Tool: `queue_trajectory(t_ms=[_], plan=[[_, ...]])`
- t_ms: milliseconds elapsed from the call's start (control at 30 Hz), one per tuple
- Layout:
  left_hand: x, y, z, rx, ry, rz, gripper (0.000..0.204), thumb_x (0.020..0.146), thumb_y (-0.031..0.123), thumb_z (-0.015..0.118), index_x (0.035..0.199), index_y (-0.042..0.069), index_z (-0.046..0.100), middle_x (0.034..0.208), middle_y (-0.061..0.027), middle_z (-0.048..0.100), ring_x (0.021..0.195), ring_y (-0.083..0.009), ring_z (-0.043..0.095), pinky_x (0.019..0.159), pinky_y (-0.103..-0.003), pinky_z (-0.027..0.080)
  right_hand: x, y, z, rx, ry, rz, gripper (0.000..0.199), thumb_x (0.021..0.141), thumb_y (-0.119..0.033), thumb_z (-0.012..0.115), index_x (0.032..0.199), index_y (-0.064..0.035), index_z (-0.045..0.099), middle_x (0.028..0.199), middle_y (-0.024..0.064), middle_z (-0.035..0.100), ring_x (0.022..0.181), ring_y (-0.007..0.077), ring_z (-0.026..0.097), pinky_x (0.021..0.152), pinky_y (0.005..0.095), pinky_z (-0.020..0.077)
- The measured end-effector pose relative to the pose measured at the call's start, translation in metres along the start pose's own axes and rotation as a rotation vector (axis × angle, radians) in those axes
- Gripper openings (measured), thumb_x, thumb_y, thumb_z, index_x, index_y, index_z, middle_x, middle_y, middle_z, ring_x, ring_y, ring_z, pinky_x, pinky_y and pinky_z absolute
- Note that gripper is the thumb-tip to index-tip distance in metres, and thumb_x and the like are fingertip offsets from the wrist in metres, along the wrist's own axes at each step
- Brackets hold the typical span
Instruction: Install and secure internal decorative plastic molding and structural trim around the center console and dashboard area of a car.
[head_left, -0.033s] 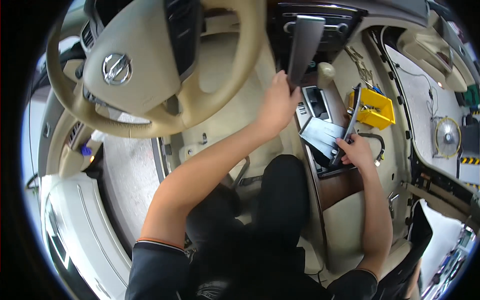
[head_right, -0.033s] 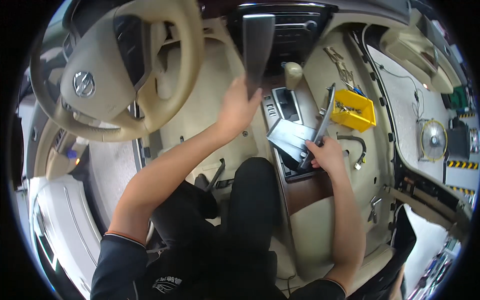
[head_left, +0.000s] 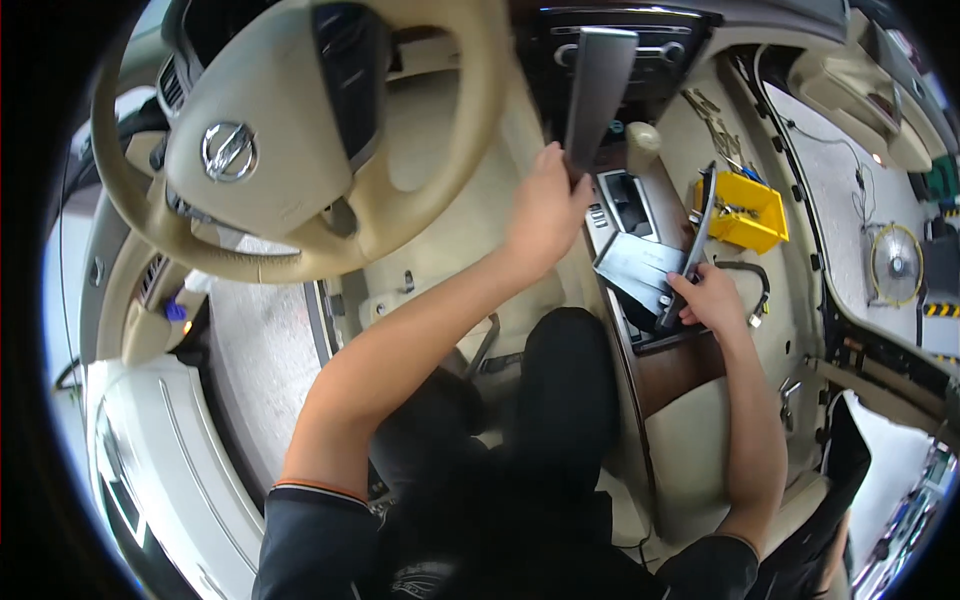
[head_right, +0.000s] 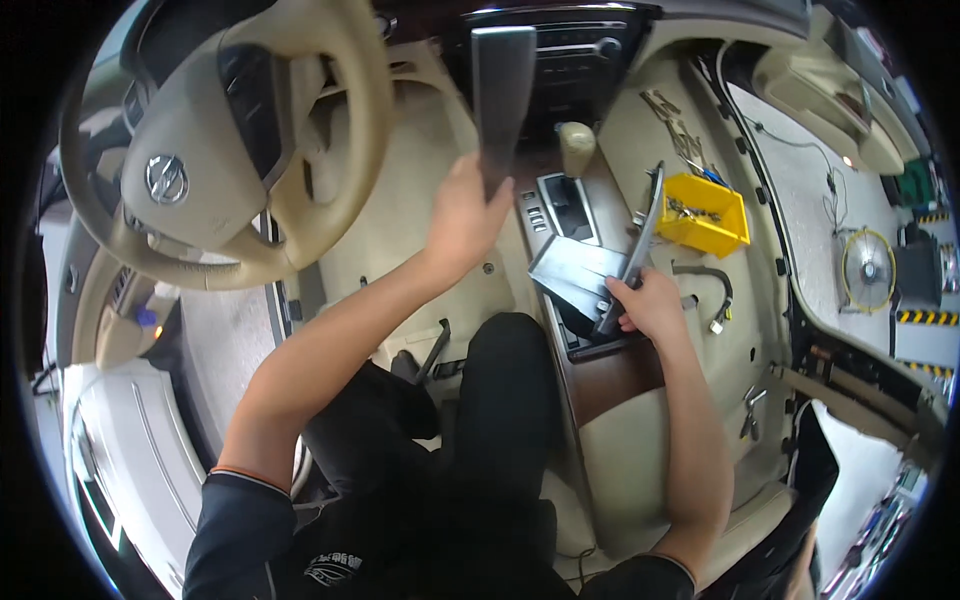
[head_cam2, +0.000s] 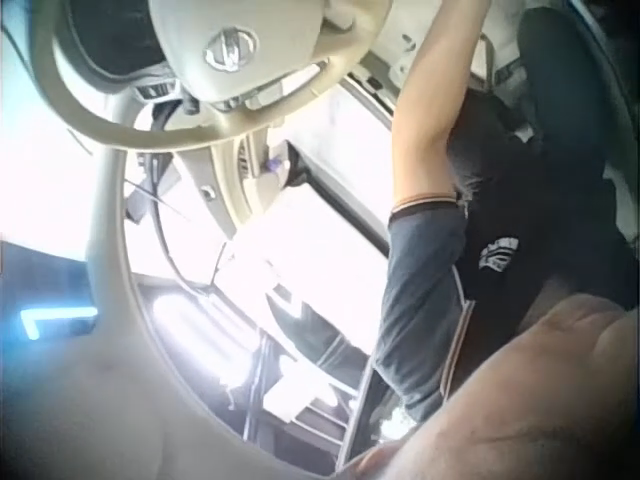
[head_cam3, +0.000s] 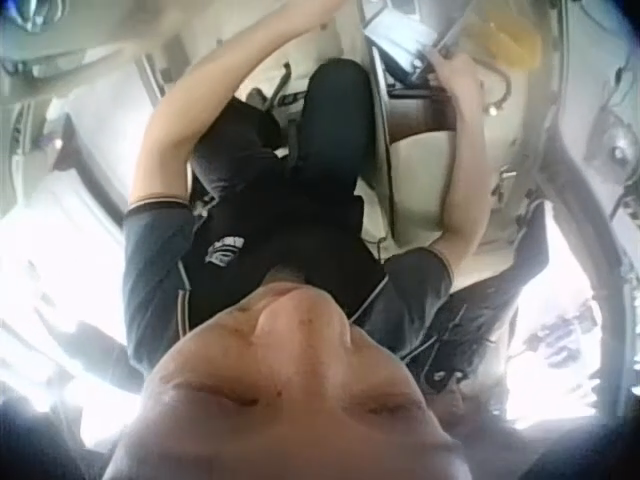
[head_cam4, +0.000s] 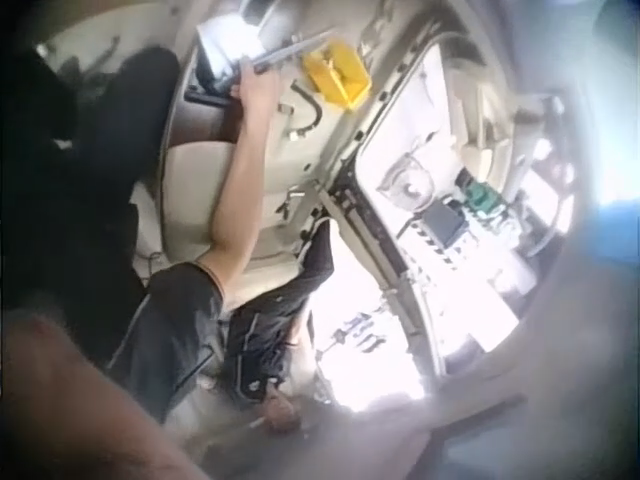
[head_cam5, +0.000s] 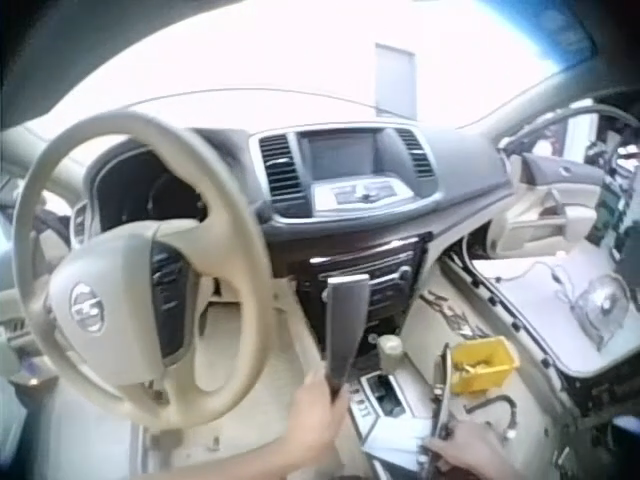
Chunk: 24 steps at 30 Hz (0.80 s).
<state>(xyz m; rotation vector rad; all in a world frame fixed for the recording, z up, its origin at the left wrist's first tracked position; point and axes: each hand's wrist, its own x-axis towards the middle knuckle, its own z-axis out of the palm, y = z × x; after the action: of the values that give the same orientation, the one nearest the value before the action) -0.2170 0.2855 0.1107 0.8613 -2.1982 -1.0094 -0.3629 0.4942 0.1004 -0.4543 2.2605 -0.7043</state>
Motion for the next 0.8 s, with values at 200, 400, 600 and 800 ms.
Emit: queue_trajectory(t_ms=[200,400,600,800], plan=[[-0.021,0.016,-0.03,0.076,-0.042,0.071,0.027,0.083,0.015,0.06,0.101,-0.004,0.053,0.091,-0.0204,0.058,0.081,-0.0339,0.058,0.074,-0.039,0.046,0.002,0.005,-0.005,0.057,-0.058,-0.024,0.037,0.08,-0.025,0.068,0.088,0.0097,0.061,0.067,0.0139,0.064,0.051,0.0193,0.064,0.045,0.0297,0.0533],[-0.041,-0.036,-0.057,0.286,-0.197,0.001,0.024,0.081,0.017,0.062,0.094,-0.003,0.055,0.08,-0.0187,0.061,0.073,-0.034,0.06,0.069,-0.04,0.046,0.002,0.004,0.0,0.127,-0.085,-0.005,0.036,0.077,-0.022,0.069,0.084,0.0122,0.06,0.068,0.0159,0.064,0.053,0.02,0.065,0.047,0.03,0.0544],[-0.054,-0.045,-0.07,0.233,-0.379,0.052,0.025,0.079,0.02,0.065,0.09,-0.002,0.057,0.079,-0.0182,0.063,0.071,-0.0307,0.062,0.068,-0.039,0.047,0.015,0.023,0.005,0.246,-0.11,0.014,0.038,0.074,-0.022,0.072,0.085,0.0121,0.059,0.069,0.0163,0.064,0.052,0.0199,0.064,0.045,0.0299,0.054],[-0.042,-0.043,-0.078,0.015,-0.538,0.018,0.028,0.081,0.021,0.063,0.093,-0.005,0.058,0.084,-0.0188,0.065,0.079,-0.0255,0.065,0.071,-0.035,0.049,0.025,0.028,-0.004,0.152,-0.085,0.042,0.043,0.074,-0.03,0.073,0.078,0.0102,0.06,0.061,0.0127,0.062,0.047,0.018,0.061,0.042,0.0282,0.0517]])
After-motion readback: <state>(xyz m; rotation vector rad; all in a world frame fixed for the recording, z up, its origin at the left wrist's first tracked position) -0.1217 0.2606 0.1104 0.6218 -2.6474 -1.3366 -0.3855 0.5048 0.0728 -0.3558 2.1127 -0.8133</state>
